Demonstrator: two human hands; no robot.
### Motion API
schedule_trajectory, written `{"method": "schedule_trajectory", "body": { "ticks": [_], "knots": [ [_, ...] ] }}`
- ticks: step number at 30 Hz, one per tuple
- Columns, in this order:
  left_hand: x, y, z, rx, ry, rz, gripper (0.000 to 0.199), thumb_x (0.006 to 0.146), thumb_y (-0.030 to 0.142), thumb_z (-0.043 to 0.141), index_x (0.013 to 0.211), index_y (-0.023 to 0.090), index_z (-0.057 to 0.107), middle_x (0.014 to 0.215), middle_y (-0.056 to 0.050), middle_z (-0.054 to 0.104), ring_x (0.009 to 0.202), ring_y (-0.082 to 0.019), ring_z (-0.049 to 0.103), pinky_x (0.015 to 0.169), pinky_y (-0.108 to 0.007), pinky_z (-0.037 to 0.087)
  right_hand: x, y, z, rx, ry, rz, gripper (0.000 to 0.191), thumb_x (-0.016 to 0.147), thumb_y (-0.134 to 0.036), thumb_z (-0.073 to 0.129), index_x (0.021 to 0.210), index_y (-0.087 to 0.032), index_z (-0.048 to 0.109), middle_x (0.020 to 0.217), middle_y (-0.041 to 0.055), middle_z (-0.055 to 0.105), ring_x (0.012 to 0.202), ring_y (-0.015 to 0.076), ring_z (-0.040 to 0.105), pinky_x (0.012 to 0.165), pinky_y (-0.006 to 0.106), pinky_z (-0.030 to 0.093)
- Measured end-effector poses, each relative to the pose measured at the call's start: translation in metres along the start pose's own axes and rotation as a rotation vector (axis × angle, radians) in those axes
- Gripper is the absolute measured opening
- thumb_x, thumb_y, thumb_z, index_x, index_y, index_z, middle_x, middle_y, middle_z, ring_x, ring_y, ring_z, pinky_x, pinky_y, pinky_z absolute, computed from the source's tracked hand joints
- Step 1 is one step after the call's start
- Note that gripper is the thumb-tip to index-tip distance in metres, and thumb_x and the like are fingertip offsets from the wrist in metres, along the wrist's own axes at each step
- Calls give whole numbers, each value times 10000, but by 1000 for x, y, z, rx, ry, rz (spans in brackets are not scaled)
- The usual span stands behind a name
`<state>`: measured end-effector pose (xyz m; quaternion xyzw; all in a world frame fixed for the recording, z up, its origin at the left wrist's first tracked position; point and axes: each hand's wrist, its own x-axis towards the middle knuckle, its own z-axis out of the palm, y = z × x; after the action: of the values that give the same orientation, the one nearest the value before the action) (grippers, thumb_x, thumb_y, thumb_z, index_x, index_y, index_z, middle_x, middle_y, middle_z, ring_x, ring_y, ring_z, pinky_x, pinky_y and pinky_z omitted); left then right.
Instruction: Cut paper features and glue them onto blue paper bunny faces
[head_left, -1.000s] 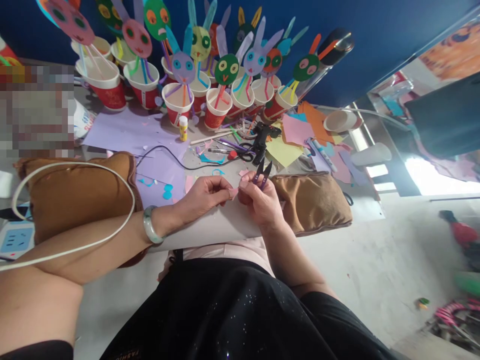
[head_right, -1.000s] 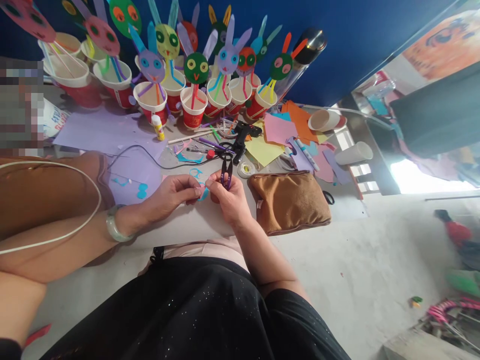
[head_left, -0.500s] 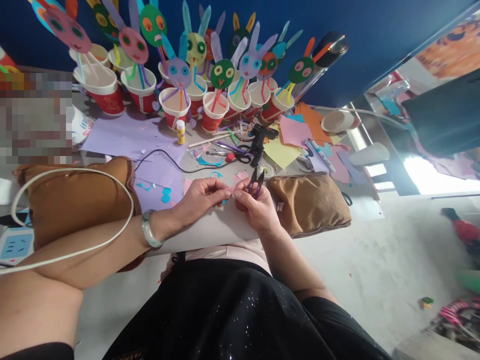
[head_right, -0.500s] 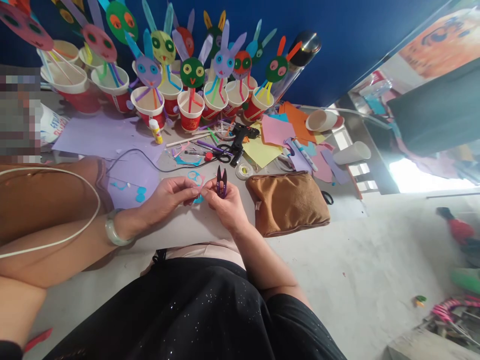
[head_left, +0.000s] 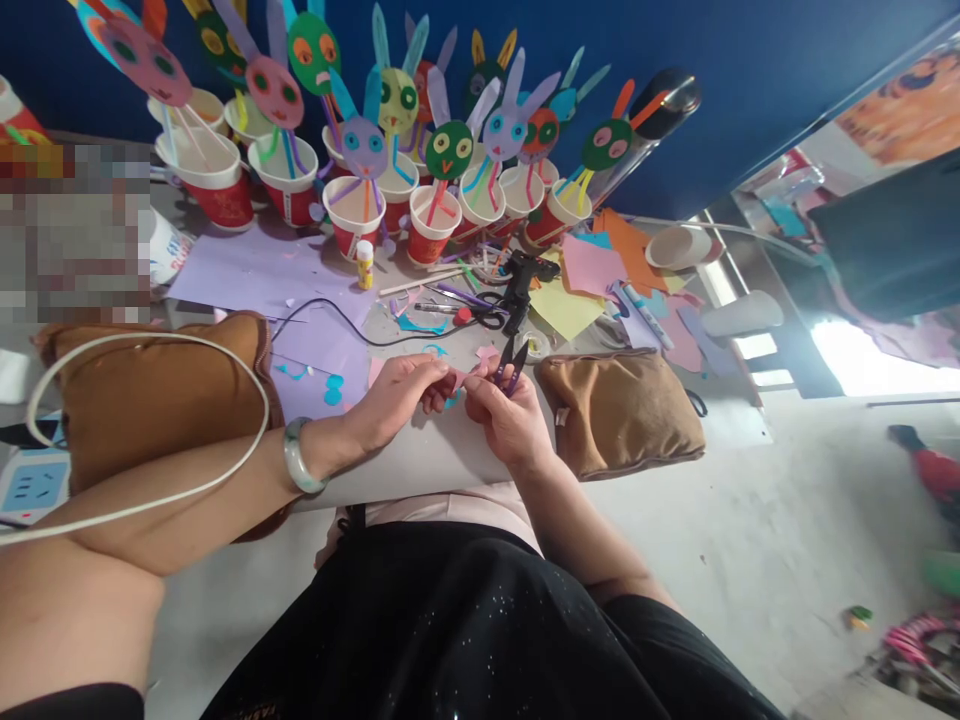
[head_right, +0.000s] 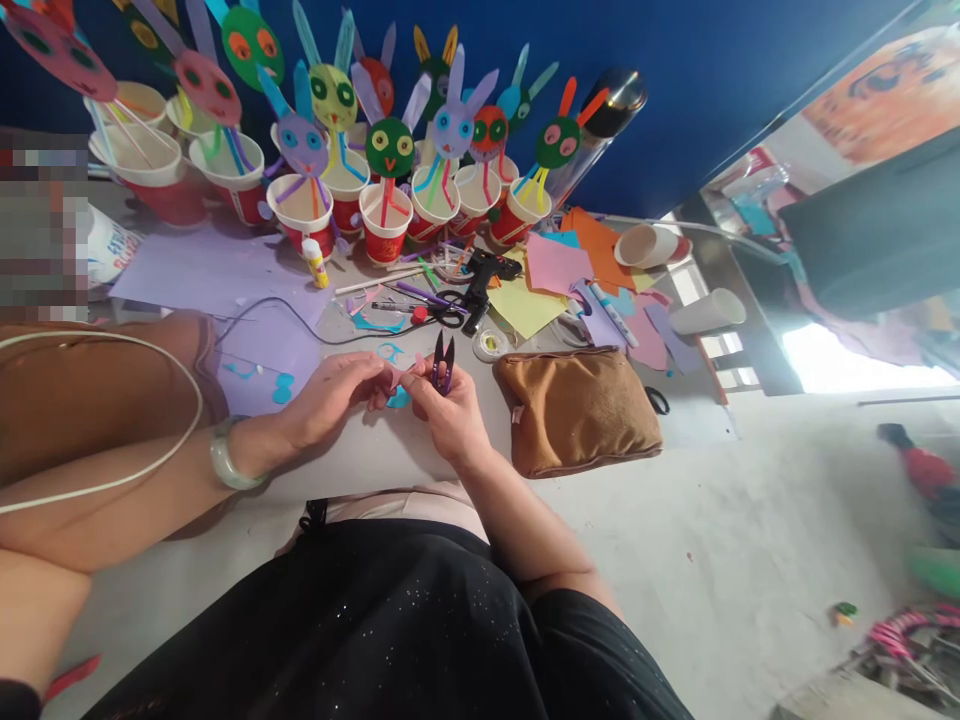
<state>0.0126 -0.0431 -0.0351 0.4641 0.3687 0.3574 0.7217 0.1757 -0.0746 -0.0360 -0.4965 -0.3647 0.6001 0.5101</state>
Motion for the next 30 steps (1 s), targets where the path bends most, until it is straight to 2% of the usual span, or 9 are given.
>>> {"method": "schedule_trajectory", "body": {
  "ticks": [6, 13, 19, 25, 30],
  "knots": [
    [-1, 6, 3, 40, 13, 3, 226, 759, 356, 749, 747, 157, 643, 657, 32, 562, 601, -88, 489, 593, -245, 402, 1, 3, 3, 39, 10, -24, 332, 764, -381, 807, 746, -205, 527, 547, -102, 374, 455, 45, 255, 465, 236, 191],
    [0, -1, 1, -3, 31, 7, 176, 817, 327, 692, 762, 166, 647, 666, 21, 590, 615, -95, 513, 580, -239, 398, -1, 6, 1, 40, 8, -5, 281, 768, -345, 781, 759, -207, 536, 527, -110, 344, 447, 49, 261, 463, 232, 196],
    [2, -8, -1, -79, 51, -5, 327, 911, 449, 605, 791, 154, 680, 729, -16, 642, 640, -111, 556, 616, -255, 434, -2, 4, 1, 45, 16, -3, 320, 761, -377, 805, 757, -206, 535, 534, -111, 335, 447, 45, 237, 461, 232, 183],
    [-1, -2, 1, -11, 23, 5, 293, 797, 435, 780, 790, 163, 673, 669, 26, 593, 627, -96, 511, 616, -244, 419, -4, 7, 0, 50, -1, -7, 333, 771, -402, 816, 762, -203, 550, 520, -109, 348, 447, 49, 254, 457, 231, 189],
    [-1, 0, 1, -26, 27, 10, 255, 809, 393, 758, 766, 162, 661, 635, 31, 580, 601, -88, 493, 595, -241, 399, -4, 7, 1, 22, 7, 5, 359, 749, -437, 818, 759, -205, 544, 521, -109, 346, 449, 49, 250, 454, 231, 188]
  ]
}}
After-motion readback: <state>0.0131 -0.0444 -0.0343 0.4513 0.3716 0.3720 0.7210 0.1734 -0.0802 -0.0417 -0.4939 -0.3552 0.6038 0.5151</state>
